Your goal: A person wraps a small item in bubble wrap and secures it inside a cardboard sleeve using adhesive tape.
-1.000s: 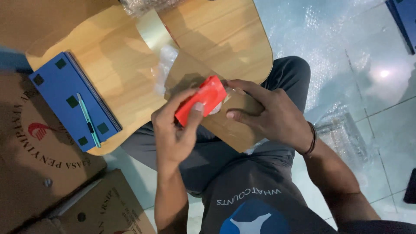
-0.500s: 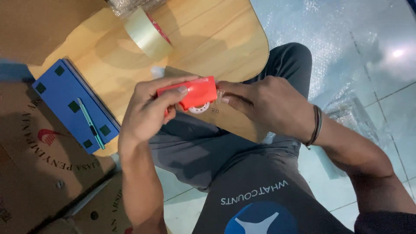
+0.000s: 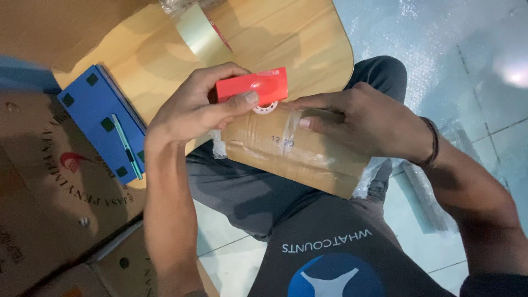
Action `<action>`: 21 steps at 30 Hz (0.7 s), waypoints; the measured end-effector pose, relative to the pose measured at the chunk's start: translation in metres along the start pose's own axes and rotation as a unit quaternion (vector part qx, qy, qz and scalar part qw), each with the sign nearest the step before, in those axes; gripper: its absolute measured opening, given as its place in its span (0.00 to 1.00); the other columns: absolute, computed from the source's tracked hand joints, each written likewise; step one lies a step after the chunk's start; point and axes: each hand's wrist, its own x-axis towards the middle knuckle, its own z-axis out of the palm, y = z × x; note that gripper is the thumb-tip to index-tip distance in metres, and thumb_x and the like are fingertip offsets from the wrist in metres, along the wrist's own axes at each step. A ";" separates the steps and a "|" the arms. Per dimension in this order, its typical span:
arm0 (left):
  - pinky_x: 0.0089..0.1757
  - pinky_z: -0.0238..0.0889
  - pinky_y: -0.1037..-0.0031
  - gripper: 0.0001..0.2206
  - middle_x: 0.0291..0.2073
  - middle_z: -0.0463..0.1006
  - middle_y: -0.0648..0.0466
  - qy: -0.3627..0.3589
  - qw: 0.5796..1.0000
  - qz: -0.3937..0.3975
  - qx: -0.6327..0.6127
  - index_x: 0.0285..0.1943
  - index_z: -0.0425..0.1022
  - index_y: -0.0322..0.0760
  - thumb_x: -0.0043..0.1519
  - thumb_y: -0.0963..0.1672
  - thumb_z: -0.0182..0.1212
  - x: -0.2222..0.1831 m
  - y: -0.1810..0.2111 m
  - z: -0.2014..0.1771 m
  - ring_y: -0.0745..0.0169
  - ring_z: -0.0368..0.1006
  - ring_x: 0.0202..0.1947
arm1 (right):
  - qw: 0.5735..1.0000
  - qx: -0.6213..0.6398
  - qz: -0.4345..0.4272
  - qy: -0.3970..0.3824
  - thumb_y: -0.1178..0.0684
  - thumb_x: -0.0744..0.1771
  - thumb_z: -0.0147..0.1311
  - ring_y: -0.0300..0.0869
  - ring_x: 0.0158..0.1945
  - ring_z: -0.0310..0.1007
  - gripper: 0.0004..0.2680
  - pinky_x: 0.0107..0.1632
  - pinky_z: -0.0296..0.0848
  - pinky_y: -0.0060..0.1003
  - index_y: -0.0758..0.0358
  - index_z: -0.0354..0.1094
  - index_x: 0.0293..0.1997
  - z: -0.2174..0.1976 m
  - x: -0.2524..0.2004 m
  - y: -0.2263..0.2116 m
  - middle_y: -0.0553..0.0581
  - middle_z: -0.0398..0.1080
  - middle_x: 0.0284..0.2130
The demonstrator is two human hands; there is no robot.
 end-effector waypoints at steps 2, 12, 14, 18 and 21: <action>0.22 0.54 0.82 0.16 0.23 0.73 0.55 -0.008 1.000 0.011 -0.016 0.50 0.78 0.28 0.59 0.45 0.68 0.001 -0.004 0.000 0.72 0.62 0.17 | 1.000 -0.016 0.011 0.000 0.45 0.67 0.55 0.44 0.12 0.73 0.14 0.20 0.66 0.39 0.48 0.76 0.60 -0.001 0.000 0.000 0.57 0.79 0.19; 0.29 0.56 0.81 0.14 0.27 0.73 0.57 0.055 0.990 0.090 0.096 0.49 0.73 0.34 0.58 0.43 0.71 0.002 -0.008 0.007 0.71 0.62 0.24 | 0.995 -0.031 0.083 -0.037 0.45 0.67 0.56 0.43 0.14 0.74 0.14 0.21 0.67 0.38 0.42 0.75 0.61 -0.005 0.000 -0.006 0.54 0.80 0.20; 0.28 0.56 0.82 0.12 0.26 0.73 0.57 0.055 0.989 0.099 0.093 0.46 0.74 0.32 0.58 0.42 0.71 0.004 -0.004 0.008 0.72 0.61 0.23 | 0.995 -0.031 0.084 -0.036 0.44 0.67 0.56 0.42 0.12 0.71 0.15 0.20 0.65 0.37 0.44 0.75 0.61 -0.003 0.001 -0.002 0.56 0.79 0.17; 0.30 0.61 0.79 0.13 0.29 0.77 0.52 0.082 0.974 0.158 0.142 0.46 0.78 0.27 0.58 0.43 0.71 0.007 0.005 0.013 0.67 0.66 0.25 | 0.999 -0.019 0.031 -0.035 0.41 0.67 0.54 0.42 0.11 0.71 0.16 0.18 0.63 0.36 0.53 0.73 0.59 0.002 0.000 0.006 0.55 0.76 0.15; 0.32 0.63 0.78 0.13 0.29 0.78 0.50 0.098 0.962 0.207 0.149 0.44 0.79 0.23 0.59 0.43 0.71 0.010 0.017 0.019 0.65 0.66 0.26 | 0.999 -0.006 0.021 -0.033 0.40 0.67 0.54 0.42 0.11 0.68 0.17 0.20 0.61 0.37 0.56 0.72 0.58 0.005 0.000 0.007 0.53 0.72 0.11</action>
